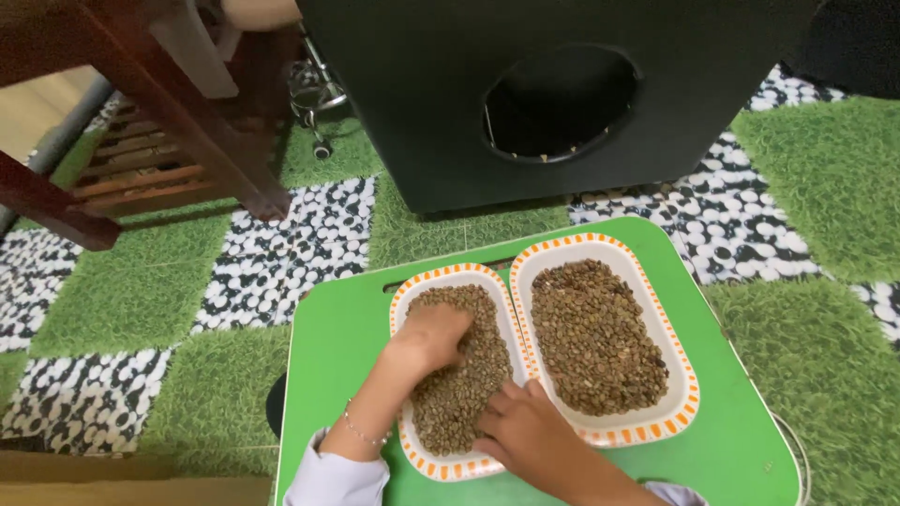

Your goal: Sorting through green coffee beans in trays by hand

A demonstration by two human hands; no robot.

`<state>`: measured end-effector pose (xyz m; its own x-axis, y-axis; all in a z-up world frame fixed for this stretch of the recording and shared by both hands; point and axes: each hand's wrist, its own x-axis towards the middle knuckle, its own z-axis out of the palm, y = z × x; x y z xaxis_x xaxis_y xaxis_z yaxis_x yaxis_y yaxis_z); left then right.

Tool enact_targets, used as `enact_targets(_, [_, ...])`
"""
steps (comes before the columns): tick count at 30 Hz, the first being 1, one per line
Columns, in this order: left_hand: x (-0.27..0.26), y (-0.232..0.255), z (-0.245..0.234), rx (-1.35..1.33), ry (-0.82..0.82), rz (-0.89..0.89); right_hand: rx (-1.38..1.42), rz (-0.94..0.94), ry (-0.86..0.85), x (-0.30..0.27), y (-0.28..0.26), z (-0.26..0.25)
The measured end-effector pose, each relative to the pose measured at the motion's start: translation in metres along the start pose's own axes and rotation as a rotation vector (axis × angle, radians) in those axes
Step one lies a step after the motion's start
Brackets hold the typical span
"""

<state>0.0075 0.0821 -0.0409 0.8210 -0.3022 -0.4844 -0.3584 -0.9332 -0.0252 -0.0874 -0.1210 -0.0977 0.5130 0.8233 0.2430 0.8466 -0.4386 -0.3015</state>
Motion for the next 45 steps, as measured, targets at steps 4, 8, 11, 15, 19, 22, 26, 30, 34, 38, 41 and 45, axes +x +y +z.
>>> enact_targets(4, [0.020,0.001,0.020,-0.017,-0.046,-0.037,0.062,0.120,-0.046,0.004,0.005,0.023])
enact_targets(8, [0.020,0.004,0.027,-0.069,0.033,0.002,-0.023,0.168,-0.044,0.004,0.004,0.028])
enact_targets(11, [0.013,0.002,0.019,-0.136,0.043,0.009,-0.057,0.147,-0.010,0.005,0.006,0.032])
enact_targets(15, [-0.003,0.003,0.004,-0.229,0.058,-0.012,0.028,0.138,0.063,0.005,0.003,0.022])
enact_targets(19, [-0.014,-0.003,0.000,-0.269,0.109,-0.005,0.060,0.149,0.080,0.003,0.003,0.006])
enact_targets(22, [-0.030,0.012,-0.019,-0.318,0.145,-0.019,0.150,0.201,0.073,0.000,0.004,-0.008])
enact_targets(26, [-0.022,0.049,-0.039,-0.176,0.213,0.063,0.074,0.295,0.284,-0.013,0.030,-0.025])
enact_targets(30, [-0.012,0.099,-0.055,-0.141,0.498,0.313,-0.040,0.442,0.283,-0.031,0.050,-0.050])
enact_targets(34, [0.019,0.112,-0.041,-0.068,0.771,0.352,-0.122,0.527,0.324,-0.042,0.060,-0.043])
enact_targets(38, [-0.008,0.093,-0.060,-0.225,0.552,0.228,0.019,0.382,0.270,-0.032,0.049,-0.019])
enact_targets(41, [-0.021,0.062,-0.049,-0.158,0.390,0.078,0.070,0.217,0.140,-0.010,0.021,-0.012])
enact_targets(45, [0.000,0.005,0.026,0.065,0.048,-0.063,-0.040,0.108,-0.042,0.008,-0.002,0.012])
